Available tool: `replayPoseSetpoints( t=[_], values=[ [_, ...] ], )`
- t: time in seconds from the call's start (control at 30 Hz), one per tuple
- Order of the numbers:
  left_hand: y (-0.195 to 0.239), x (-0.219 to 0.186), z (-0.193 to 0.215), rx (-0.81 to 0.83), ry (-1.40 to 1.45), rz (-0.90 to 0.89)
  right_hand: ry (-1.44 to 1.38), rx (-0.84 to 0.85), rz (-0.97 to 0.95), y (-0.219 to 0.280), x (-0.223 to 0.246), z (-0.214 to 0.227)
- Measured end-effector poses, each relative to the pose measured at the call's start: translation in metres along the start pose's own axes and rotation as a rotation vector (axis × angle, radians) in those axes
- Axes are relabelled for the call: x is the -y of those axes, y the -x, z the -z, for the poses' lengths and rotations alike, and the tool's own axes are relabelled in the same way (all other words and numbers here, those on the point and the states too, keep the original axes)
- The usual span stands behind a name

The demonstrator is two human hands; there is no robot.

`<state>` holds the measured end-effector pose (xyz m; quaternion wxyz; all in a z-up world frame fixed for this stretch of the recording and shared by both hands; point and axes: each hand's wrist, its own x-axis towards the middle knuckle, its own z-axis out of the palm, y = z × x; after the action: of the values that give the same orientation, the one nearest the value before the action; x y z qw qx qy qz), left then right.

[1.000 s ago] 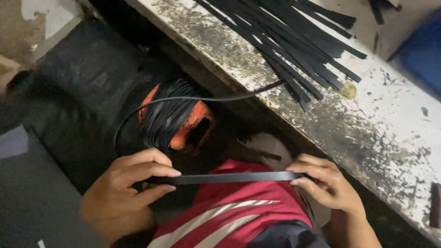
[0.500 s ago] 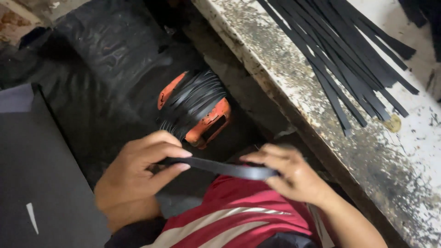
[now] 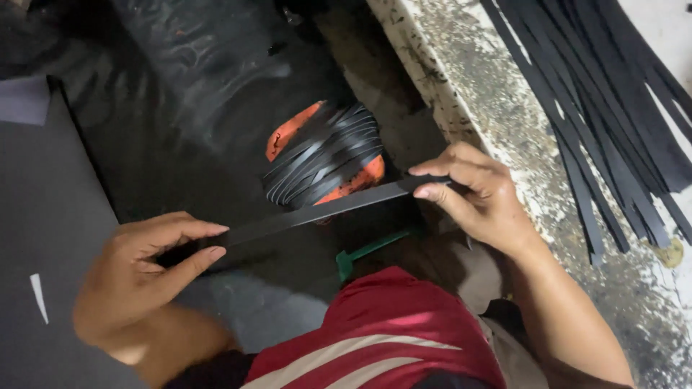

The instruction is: The person is taking individual leather strips from a pile, running them through their hands to smooth them or apply a finish, and then winding them onto a large central coil.

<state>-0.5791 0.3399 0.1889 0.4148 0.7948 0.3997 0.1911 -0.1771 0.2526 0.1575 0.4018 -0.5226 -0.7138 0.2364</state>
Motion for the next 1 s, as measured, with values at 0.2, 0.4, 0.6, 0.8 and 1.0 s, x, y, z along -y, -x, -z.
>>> replayPoseSetpoints(
  t=[0.2, 0.4, 0.6, 0.8, 1.0],
  values=[
    [-0.003, 0.016, 0.008, -0.032, -0.03, -0.025, 0.078, 0.004, 0.099, -0.027, -0.01, 0.002],
    [-0.023, 0.03, 0.001, -0.049, 0.003, -0.006, 0.193, -0.005, 0.169, -0.05, -0.05, -0.007],
    [-0.081, 0.121, -0.078, -0.248, 0.076, -0.118, 0.501, -0.08, 0.178, -0.058, -0.143, -0.038],
    [-0.14, 0.286, -0.229, -0.478, -0.196, -0.071, 0.564, 0.054, 0.046, -0.029, -0.134, -0.055],
    [-0.142, 0.324, -0.269, -0.652, -0.364, -0.12, 0.513, 0.036, -0.092, 0.007, -0.146, -0.042]
  ],
)
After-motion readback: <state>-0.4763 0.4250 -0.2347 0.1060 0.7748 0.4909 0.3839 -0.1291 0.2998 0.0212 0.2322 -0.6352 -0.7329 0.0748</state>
